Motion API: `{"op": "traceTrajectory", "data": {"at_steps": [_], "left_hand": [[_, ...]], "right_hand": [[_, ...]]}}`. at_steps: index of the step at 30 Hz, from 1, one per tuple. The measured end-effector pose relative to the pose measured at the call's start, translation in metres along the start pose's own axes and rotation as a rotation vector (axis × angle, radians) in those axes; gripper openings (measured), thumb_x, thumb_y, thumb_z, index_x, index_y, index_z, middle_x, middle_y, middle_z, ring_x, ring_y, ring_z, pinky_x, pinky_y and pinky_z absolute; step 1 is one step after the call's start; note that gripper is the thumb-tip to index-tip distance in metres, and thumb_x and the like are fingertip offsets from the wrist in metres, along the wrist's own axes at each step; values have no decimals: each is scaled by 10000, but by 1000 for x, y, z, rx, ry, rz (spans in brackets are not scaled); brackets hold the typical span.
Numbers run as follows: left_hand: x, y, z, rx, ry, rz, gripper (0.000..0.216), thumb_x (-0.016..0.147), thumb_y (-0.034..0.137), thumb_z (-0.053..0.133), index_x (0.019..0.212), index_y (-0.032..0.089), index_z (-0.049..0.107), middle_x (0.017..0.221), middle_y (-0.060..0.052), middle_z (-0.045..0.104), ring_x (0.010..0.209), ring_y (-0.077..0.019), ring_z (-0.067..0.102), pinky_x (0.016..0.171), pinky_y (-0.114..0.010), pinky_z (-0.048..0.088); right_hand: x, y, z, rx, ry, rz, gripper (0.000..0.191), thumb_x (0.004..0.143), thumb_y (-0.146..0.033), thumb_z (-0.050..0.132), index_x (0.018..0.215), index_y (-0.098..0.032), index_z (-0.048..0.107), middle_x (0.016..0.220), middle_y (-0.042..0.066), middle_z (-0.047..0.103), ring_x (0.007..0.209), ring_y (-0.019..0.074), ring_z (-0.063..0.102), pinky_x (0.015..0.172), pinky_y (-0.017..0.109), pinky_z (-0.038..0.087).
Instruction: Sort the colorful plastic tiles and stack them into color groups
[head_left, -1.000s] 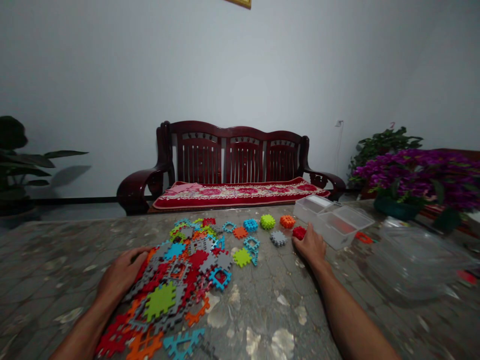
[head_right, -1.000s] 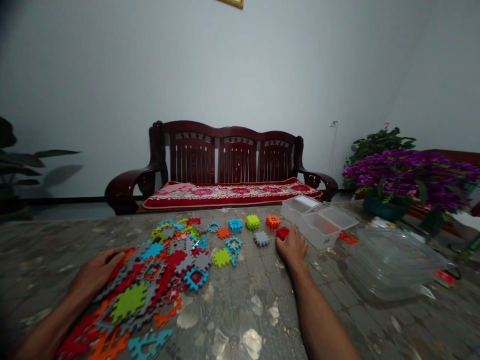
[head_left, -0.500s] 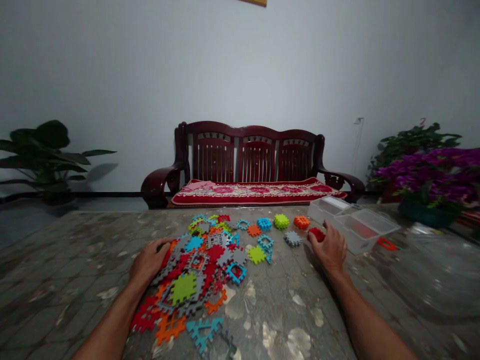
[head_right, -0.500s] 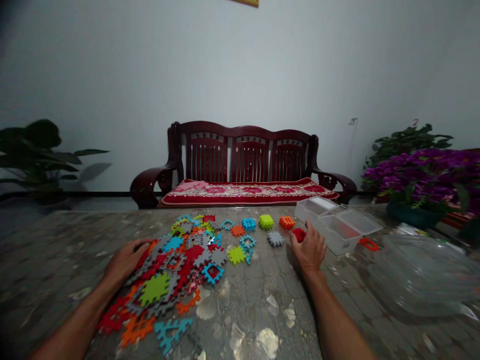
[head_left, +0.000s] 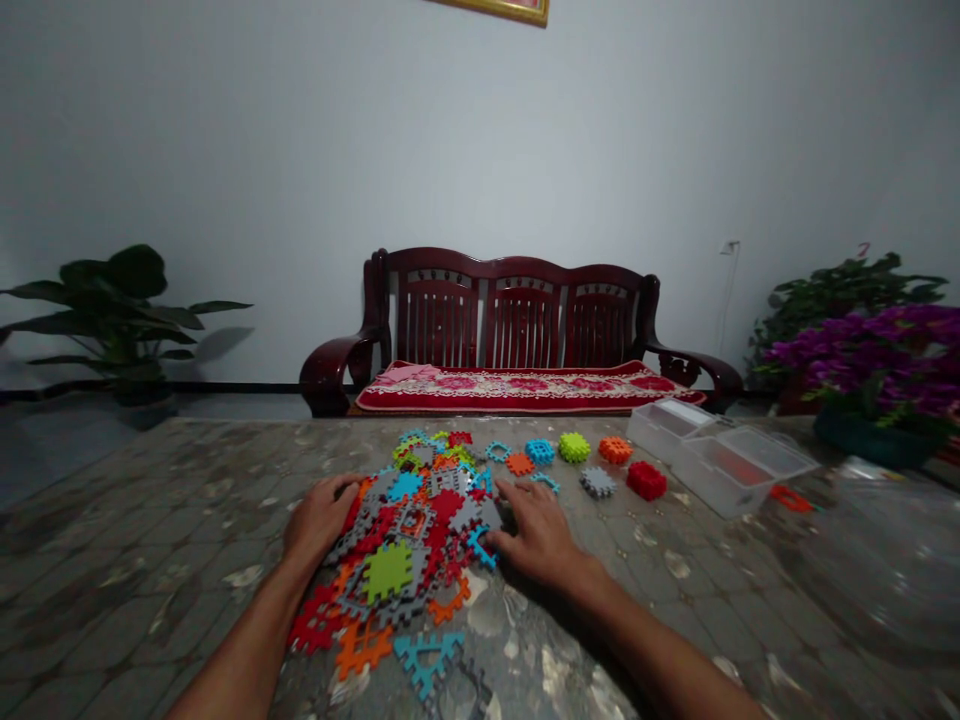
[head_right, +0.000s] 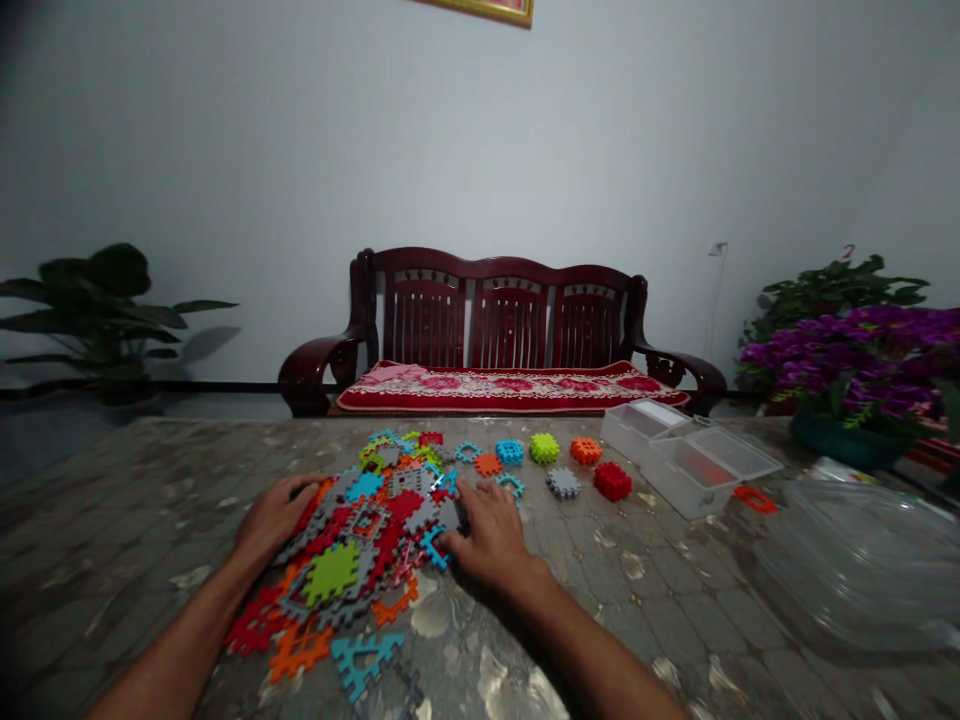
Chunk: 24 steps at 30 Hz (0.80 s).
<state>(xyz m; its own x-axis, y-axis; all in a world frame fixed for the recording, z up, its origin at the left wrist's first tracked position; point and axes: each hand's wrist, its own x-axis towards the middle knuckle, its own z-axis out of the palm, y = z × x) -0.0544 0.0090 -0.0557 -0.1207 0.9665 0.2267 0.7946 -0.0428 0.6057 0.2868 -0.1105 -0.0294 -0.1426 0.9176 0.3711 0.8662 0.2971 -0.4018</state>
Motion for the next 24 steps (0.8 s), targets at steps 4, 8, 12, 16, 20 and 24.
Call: {"op": "traceTrajectory", "data": {"at_steps": [4,8,12,16,20,24], "left_hand": [[-1,0,-1,3,-6,-1,413,888,386,448,1039,249,808,1214,-78,773,1115,-251,696,943,-317,525],[1,-1,0,2,-2,4,411,885,387,459,1041,244,812,1184,-76,784,1090,-255,704,909,-312,535],[2,-2,0,21,2,9,430,879,400,455,1045,239,818,1196,-81,778,1083,-263,707,883,-311,542],[2,-3,0,25,-17,2,454,892,415,433,1069,239,812,1210,-82,770,1100,-263,701,906,-315,536],[1,-2,0,15,-24,17,456,901,396,418,1086,236,803,1228,-81,764,1134,-254,687,962,-320,514],[0,-3,0,11,-9,17,442,896,388,428,1071,240,806,1213,-83,769,1125,-256,691,945,-322,520]], "right_hand": [[0,-4,5,-10,-1,43,650,781,-318,736,1412,-227,605,1184,108,733,1118,311,617,1009,466,455],[-3,-2,8,7,40,11,634,770,-279,711,1393,-225,612,1187,100,730,1109,297,624,1004,449,469],[-5,5,7,43,116,-30,662,751,-233,686,1406,-213,597,1267,111,710,1164,289,622,1046,432,471],[0,28,-1,131,272,87,609,790,-275,642,1396,-221,602,1276,104,706,1156,266,648,1039,410,503],[7,64,-13,189,394,284,609,812,-364,618,1387,-165,597,1235,135,709,1096,269,673,1005,434,529],[7,84,-16,187,403,360,615,824,-411,626,1384,-161,591,1244,140,706,1107,273,672,1012,437,524]]}}
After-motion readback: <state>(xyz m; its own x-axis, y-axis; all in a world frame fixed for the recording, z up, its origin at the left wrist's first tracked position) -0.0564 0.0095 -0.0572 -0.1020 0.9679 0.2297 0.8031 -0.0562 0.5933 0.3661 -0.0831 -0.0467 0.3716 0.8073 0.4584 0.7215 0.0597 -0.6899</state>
